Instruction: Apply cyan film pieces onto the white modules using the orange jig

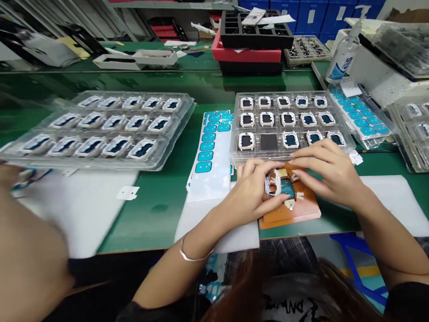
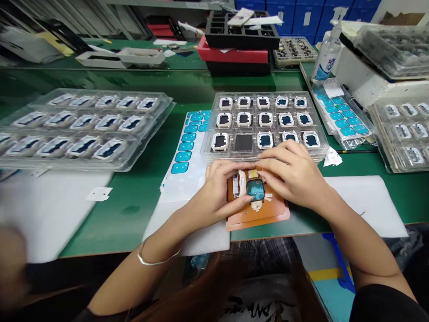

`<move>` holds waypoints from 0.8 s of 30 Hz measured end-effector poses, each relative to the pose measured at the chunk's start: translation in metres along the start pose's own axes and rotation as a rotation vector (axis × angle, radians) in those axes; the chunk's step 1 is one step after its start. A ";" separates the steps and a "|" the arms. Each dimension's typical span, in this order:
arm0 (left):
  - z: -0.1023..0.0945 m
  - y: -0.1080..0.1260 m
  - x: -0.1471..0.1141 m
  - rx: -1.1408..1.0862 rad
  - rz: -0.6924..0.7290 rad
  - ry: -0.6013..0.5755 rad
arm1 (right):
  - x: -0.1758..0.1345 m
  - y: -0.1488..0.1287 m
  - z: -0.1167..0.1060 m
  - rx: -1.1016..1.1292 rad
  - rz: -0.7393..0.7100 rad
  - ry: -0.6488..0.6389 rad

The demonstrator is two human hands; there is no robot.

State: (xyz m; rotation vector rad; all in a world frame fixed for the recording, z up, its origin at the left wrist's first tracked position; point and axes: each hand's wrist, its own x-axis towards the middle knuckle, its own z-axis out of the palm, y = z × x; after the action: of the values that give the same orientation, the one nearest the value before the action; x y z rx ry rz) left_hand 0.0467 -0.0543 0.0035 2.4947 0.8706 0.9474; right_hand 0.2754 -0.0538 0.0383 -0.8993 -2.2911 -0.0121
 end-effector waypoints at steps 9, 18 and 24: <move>-0.002 0.000 0.000 -0.040 -0.126 -0.071 | 0.001 -0.003 0.010 0.303 -0.006 -0.089; -0.017 -0.004 0.001 -0.037 -0.118 -0.052 | -0.002 0.005 0.012 0.205 -0.005 -0.125; -0.030 -0.008 0.001 -0.011 -0.104 -0.014 | -0.002 0.000 0.016 0.254 -0.002 -0.085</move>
State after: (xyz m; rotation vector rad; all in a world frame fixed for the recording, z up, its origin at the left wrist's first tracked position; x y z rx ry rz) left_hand 0.0234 -0.0448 0.0222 2.4177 0.9781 0.8968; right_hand 0.2673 -0.0509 0.0241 -0.7777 -2.3062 0.3150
